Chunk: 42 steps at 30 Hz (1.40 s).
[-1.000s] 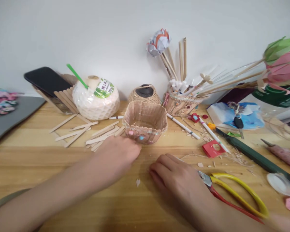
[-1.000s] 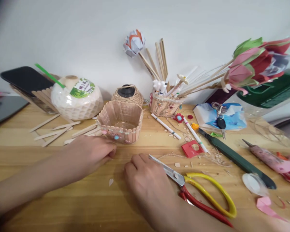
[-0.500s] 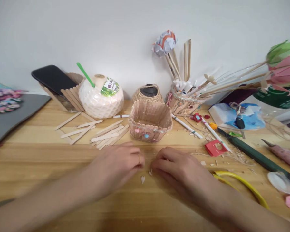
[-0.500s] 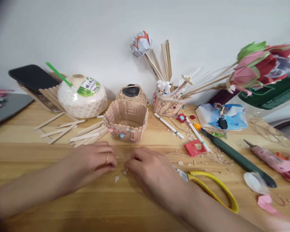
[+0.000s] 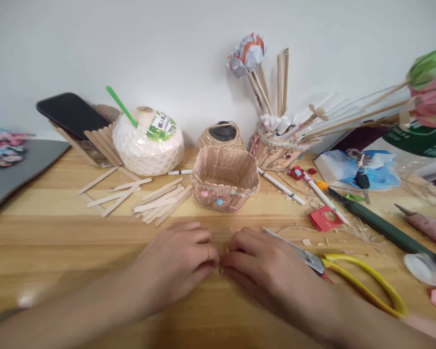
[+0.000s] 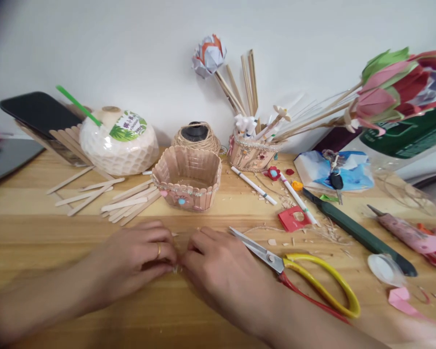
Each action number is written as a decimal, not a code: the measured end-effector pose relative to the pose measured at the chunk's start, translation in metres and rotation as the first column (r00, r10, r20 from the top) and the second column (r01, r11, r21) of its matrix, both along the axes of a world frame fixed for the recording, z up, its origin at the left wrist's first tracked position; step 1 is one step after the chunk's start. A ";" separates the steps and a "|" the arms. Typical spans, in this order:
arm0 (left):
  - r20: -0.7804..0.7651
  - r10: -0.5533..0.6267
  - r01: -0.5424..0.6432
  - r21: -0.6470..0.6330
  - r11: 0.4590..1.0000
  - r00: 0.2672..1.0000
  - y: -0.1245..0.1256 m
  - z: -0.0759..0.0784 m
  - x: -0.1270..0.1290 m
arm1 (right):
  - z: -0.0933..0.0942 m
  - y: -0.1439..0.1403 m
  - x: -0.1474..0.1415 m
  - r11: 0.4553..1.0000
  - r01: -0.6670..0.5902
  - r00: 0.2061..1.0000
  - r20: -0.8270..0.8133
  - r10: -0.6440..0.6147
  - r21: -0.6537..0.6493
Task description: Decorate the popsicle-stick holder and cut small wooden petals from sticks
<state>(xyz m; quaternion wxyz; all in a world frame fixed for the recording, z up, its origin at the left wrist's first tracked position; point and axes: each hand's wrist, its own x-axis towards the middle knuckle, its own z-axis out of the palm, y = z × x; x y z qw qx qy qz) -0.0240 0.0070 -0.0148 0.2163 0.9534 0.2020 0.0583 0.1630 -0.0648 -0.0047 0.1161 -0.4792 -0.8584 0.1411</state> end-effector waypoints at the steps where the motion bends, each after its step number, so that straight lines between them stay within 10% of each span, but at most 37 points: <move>1: 0.003 0.003 -0.003 0.002 1.000 1.000 0.000 -0.001 0.000 | -0.001 -0.001 -0.001 1.000 -0.001 1.000 -0.005 0.001 0.010; 42: 0.120 0.026 -0.019 -0.056 0.998 0.992 0.000 -0.006 -0.004 | -0.012 -0.009 -0.005 0.989 0.150 0.974 -0.172 -0.150 -0.013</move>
